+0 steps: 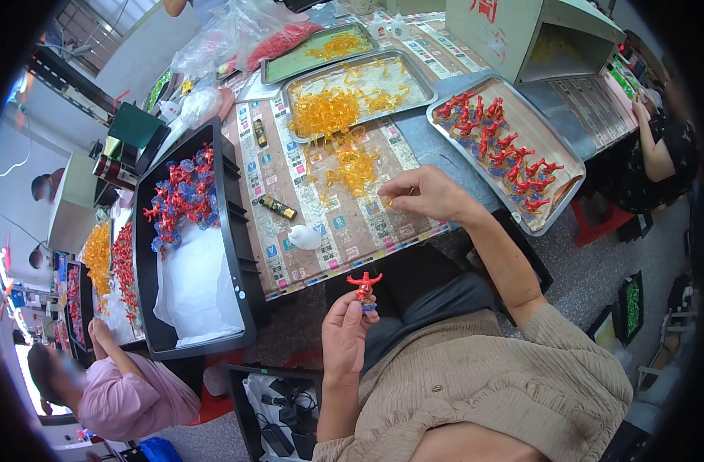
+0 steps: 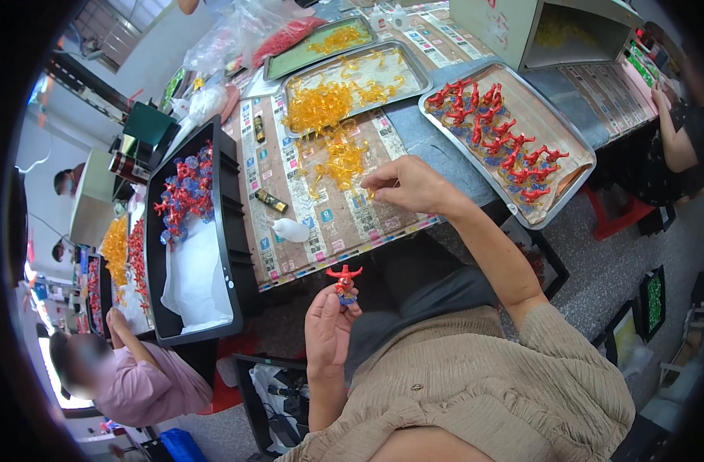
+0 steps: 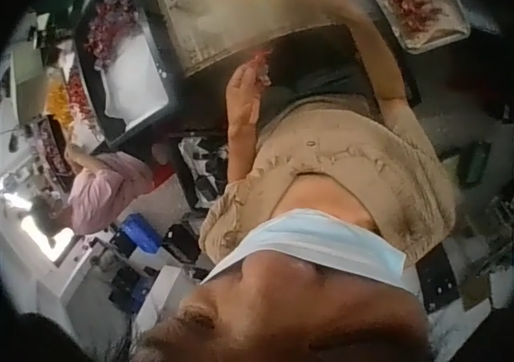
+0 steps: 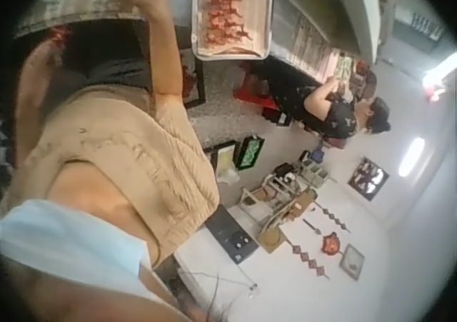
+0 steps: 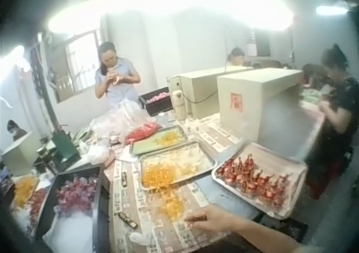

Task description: The person assembles small toy figurines by applying glue from a bottle and joining the parts by hand.

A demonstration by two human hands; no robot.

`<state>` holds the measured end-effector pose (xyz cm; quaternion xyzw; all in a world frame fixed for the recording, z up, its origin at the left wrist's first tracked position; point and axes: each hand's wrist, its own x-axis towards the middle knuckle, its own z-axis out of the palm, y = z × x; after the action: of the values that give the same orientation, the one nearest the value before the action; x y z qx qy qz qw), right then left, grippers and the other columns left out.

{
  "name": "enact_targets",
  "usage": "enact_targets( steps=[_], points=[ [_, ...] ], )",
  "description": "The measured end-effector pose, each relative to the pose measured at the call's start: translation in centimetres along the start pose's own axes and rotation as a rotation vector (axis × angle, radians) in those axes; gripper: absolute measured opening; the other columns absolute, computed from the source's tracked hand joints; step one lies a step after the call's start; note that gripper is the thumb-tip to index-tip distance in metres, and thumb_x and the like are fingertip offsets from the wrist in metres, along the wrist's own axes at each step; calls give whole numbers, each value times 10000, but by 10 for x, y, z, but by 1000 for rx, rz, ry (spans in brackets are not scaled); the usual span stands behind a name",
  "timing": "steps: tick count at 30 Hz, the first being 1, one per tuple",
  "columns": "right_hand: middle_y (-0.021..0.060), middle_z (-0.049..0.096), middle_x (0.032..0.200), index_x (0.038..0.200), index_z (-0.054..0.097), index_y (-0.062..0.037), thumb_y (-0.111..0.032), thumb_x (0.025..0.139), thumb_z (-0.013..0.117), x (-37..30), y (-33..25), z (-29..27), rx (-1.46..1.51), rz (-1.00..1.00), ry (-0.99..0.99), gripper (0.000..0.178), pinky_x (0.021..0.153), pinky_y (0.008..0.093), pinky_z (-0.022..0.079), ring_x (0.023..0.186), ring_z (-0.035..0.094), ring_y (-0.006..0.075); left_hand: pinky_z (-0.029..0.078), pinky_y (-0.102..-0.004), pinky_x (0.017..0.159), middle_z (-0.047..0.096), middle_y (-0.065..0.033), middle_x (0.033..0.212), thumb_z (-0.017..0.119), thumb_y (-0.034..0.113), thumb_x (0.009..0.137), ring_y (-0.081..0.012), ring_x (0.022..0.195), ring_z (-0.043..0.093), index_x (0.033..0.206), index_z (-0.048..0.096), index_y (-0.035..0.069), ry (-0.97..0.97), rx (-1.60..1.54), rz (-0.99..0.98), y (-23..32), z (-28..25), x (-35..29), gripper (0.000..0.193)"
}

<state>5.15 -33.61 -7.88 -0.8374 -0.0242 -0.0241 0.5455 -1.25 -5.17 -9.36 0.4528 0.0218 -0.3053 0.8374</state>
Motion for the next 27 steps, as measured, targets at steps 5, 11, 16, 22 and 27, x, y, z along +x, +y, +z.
enact_targets(
  steps=[5,11,16,22,27],
  points=[
    [92,658,855,993,701,-54,-12,751,679,4,-1,6,-297,-218,144,246,756,306,496,814,645,232,501,-277,774,635,-77,1047,569,169,957,-117,830,604,1152,582,-4,-9,10,-2,-1,3,0,261],
    [71,661,839,895,708,-44,-23,759,694,15,15,8,-392,-249,150,139,745,317,498,864,630,246,500,-279,785,634,-75,1045,563,170,961,-118,838,602,1153,582,-4,-7,-6,3,0,3,-2,261],
    [28,693,799,866,723,-64,-76,810,707,-9,-11,10,-154,-107,321,60,655,292,492,721,639,160,500,-282,788,630,-79,1057,554,171,965,-121,847,601,1159,579,-4,-6,-42,16,1,6,1,262],
    [57,694,855,888,623,-22,-187,904,650,-31,-10,20,534,230,56,167,527,182,484,669,631,75,505,-281,773,625,-104,1078,533,191,975,-128,842,602,1173,568,-13,-30,-55,-10,2,14,8,286],
    [57,692,858,983,585,-6,-181,942,594,-48,-15,38,637,282,20,180,527,198,511,707,657,93,493,-275,780,620,-81,1068,537,182,975,-119,847,593,1173,569,-8,-49,-69,-21,5,18,13,276]
  ],
)
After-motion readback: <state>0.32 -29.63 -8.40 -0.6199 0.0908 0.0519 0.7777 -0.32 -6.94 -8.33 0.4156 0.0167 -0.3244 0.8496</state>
